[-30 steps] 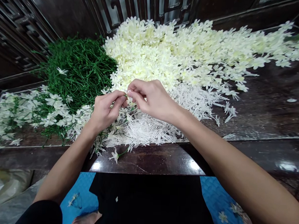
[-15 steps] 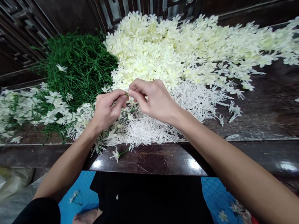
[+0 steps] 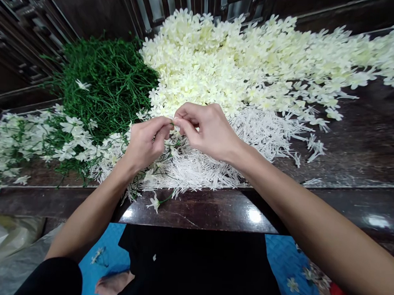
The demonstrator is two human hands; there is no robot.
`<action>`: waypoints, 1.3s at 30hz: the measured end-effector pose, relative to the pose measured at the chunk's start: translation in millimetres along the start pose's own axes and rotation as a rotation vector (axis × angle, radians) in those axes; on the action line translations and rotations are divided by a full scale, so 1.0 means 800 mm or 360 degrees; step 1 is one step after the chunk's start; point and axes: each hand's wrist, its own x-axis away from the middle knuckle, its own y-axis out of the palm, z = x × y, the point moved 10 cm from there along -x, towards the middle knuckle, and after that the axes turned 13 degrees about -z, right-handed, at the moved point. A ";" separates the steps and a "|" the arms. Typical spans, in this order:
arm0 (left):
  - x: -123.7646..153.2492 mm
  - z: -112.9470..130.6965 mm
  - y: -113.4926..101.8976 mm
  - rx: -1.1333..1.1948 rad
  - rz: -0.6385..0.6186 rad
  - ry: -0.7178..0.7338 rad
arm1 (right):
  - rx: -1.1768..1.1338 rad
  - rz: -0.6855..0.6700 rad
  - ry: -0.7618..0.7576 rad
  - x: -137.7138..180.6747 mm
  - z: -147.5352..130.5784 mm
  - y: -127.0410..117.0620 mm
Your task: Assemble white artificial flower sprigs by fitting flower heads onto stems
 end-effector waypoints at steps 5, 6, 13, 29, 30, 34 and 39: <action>-0.001 -0.004 -0.011 0.0067 0.0070 -0.0036 | -0.0285 -0.0118 0.0071 -0.003 0.007 0.001; -0.001 -0.004 -0.013 0.0087 0.0082 -0.0031 | -0.0303 -0.0128 0.0084 -0.004 0.007 0.001; -0.001 0.000 -0.015 0.0053 0.0083 -0.0022 | -0.0318 -0.0122 0.0120 -0.003 0.009 0.000; 0.000 -0.001 -0.006 0.0122 0.0011 -0.0015 | -0.0003 -0.0082 -0.0119 0.000 -0.004 0.001; 0.000 -0.001 -0.006 0.0127 0.0007 -0.0023 | 0.0020 -0.0082 -0.0124 0.001 -0.005 0.002; 0.000 -0.002 -0.003 0.0148 -0.0015 -0.0065 | 0.0150 -0.0051 -0.0155 0.002 -0.007 0.003; 0.000 0.001 -0.002 0.0124 0.0023 -0.0036 | 0.0195 -0.0051 -0.0138 0.002 -0.006 0.008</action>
